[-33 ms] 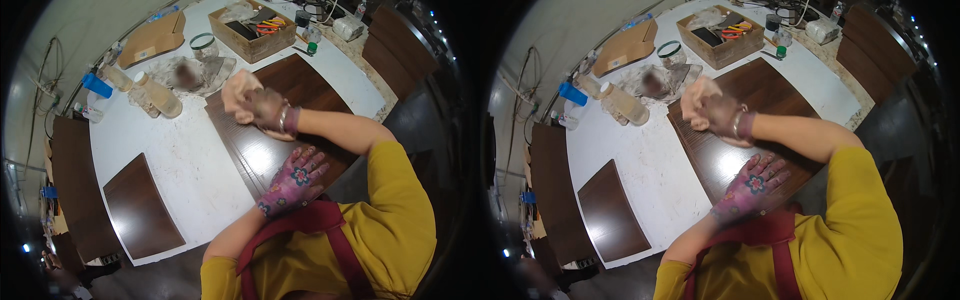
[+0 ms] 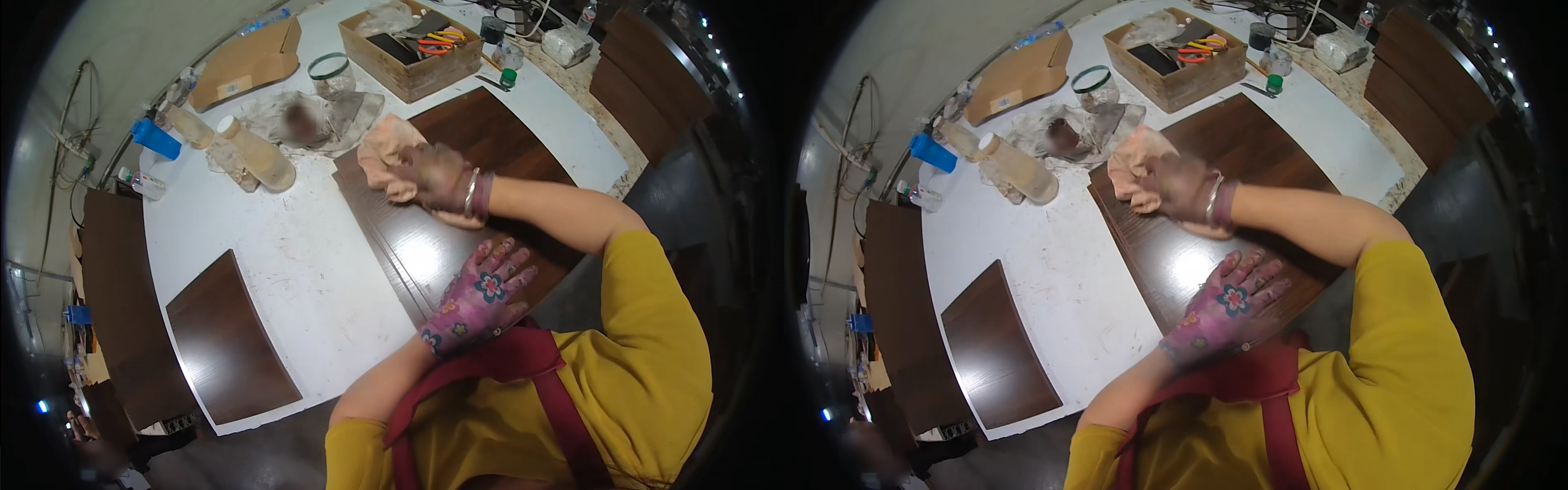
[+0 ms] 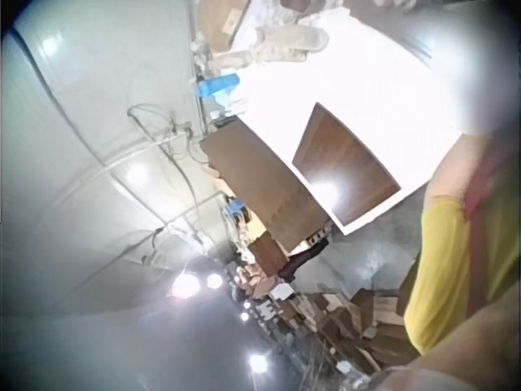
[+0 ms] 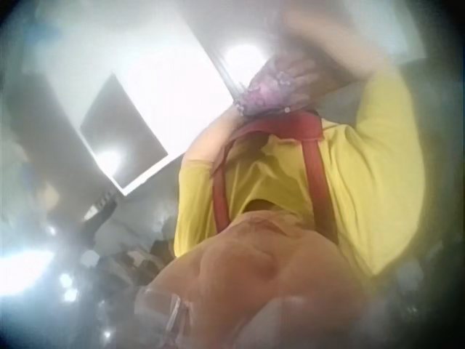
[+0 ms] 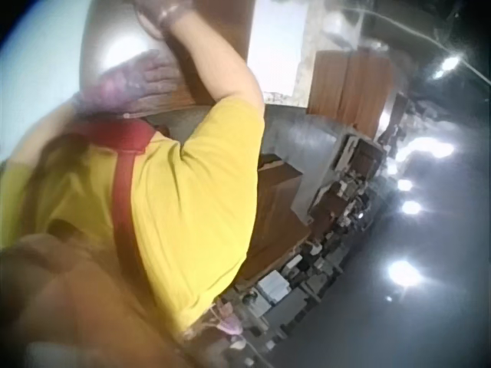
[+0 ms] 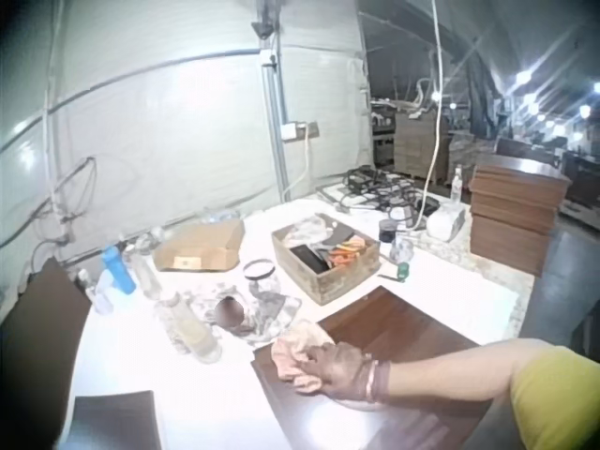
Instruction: The person wipes the surface of multiple wooden panels with a cloth on a workbench. They handle each panel one at a time, turning them over to wipe both sides, then stack the finished pieces.
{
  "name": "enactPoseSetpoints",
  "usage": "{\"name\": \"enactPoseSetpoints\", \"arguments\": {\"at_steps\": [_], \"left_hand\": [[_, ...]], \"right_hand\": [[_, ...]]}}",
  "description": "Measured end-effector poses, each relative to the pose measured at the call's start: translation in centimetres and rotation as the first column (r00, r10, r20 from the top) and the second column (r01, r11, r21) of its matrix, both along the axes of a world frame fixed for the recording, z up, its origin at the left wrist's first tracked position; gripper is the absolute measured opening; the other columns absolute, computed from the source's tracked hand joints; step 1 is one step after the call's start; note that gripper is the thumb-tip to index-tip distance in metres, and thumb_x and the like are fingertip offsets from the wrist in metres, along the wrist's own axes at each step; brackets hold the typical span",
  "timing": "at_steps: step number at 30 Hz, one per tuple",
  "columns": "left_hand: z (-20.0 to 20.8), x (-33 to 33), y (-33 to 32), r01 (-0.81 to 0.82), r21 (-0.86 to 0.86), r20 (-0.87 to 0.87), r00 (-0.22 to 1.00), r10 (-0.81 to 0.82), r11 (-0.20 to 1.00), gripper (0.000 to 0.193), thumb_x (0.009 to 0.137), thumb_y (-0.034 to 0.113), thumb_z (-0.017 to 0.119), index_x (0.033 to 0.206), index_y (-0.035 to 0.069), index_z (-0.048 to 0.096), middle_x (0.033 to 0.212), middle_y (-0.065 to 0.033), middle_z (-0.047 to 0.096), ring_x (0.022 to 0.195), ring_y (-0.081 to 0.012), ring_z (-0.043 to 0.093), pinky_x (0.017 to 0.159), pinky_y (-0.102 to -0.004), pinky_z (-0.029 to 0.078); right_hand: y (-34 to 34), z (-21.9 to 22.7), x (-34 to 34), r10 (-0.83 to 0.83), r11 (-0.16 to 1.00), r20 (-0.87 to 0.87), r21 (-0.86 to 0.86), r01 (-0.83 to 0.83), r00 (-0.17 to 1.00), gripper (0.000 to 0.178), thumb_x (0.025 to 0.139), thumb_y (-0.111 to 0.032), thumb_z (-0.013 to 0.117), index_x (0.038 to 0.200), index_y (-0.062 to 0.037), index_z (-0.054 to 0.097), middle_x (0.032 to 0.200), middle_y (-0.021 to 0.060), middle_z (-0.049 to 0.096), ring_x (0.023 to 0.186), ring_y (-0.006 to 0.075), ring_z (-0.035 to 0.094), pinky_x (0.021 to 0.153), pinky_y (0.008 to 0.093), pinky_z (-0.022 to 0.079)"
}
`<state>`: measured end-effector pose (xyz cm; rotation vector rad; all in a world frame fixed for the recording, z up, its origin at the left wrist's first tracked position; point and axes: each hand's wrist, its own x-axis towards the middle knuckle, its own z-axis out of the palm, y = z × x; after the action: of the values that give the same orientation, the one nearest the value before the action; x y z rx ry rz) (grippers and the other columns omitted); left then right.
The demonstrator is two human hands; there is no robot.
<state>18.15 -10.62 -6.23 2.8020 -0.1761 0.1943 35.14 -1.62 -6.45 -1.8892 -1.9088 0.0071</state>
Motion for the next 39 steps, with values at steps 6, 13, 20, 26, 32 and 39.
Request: {"name": "enactPoseSetpoints", "arguments": {"at_steps": [6,13,20,26,32,39], "left_hand": [[-0.1,0.3,0.4,0.001,-0.087,0.127,0.992,0.01,0.996,0.053,0.087,0.049,0.052,0.132,0.021,0.052,0.142,-0.0053,0.045,0.135,-0.0265,0.036,0.114,-0.0438,0.019],[-0.3,0.3,-0.1,-0.047,-0.098,0.279,0.958,0.072,0.994,0.042,0.087,0.036,0.056,0.124,0.017,0.059,0.127,-0.0073,0.057,0.125,-0.0243,0.047,0.107,-0.0436,0.033],[3.4,-1.8,11.8,-0.332,-0.792,0.245,0.596,0.764,0.513,0.025,0.099,0.019,0.046,0.109,0.003,0.063,0.106,-0.0139,0.065,0.095,-0.027,0.062,0.083,-0.0345,0.049],[-2.7,4.1,20.5,-0.758,0.2,0.237,0.652,0.72,0.621,0.051,0.094,0.046,0.043,0.135,0.016,0.05,0.136,-0.0098,0.051,0.128,-0.032,0.043,0.105,-0.0475,0.031],[-3.2,5.3,20.8,-0.71,0.114,0.241,0.698,0.674,0.695,0.058,0.091,0.054,0.043,0.136,0.016,0.048,0.137,-0.0074,0.05,0.13,-0.0315,0.042,0.106,-0.0488,0.029],[-2.9,4.5,20.8,-0.708,0.154,0.218,0.705,0.675,0.689,0.061,0.092,0.056,0.04,0.137,0.015,0.046,0.136,-0.0094,0.052,0.127,-0.0322,0.045,0.107,-0.0468,0.029]], "right_hand": [[2.4,2.2,2.4,-0.084,0.986,0.28,-0.116,0.121,0.956,0.02,0.08,-0.021,0.059,0.094,-0.0099,0.067,0.102,0.0158,0.061,0.09,0.0306,0.064,0.076,0.041,0.052],[2.2,1.4,8.4,-0.294,0.955,-0.125,-0.081,0.285,0.948,0.028,0.094,-0.026,0.049,0.115,-0.0103,0.06,0.1,0.0116,0.065,0.089,0.0272,0.064,0.077,0.0334,0.051],[-7.5,2.2,2.1,0.229,0.961,0.064,0.147,-0.236,0.971,0.041,0.084,-0.036,0.064,0.121,-0.0181,0.06,0.114,0.0109,0.061,0.104,0.0297,0.062,0.09,0.0374,0.049],[-8.7,1.7,-0.4,-0.083,0.99,-0.031,-0.118,0.079,0.996,0.018,0.089,-0.023,0.052,0.1,-0.0143,0.064,0.083,0.0114,0.066,0.089,0.029,0.067,0.073,0.0422,0.055],[-12.7,2.4,-7.2,0.269,0.963,0.085,-0.031,-0.268,0.959,0.022,0.078,-0.022,0.059,0.098,-0.0149,0.062,0.1,0.0083,0.061,0.085,0.0277,0.063,0.062,0.0437,0.052],[-18.8,3.4,-8.4,0.296,0.943,0.115,-0.195,-0.271,0.948,0.032,0.076,-0.027,0.068,0.107,-0.0192,0.062,0.1,0.003,0.059,0.088,0.0251,0.06,0.071,0.0409,0.049]]}}
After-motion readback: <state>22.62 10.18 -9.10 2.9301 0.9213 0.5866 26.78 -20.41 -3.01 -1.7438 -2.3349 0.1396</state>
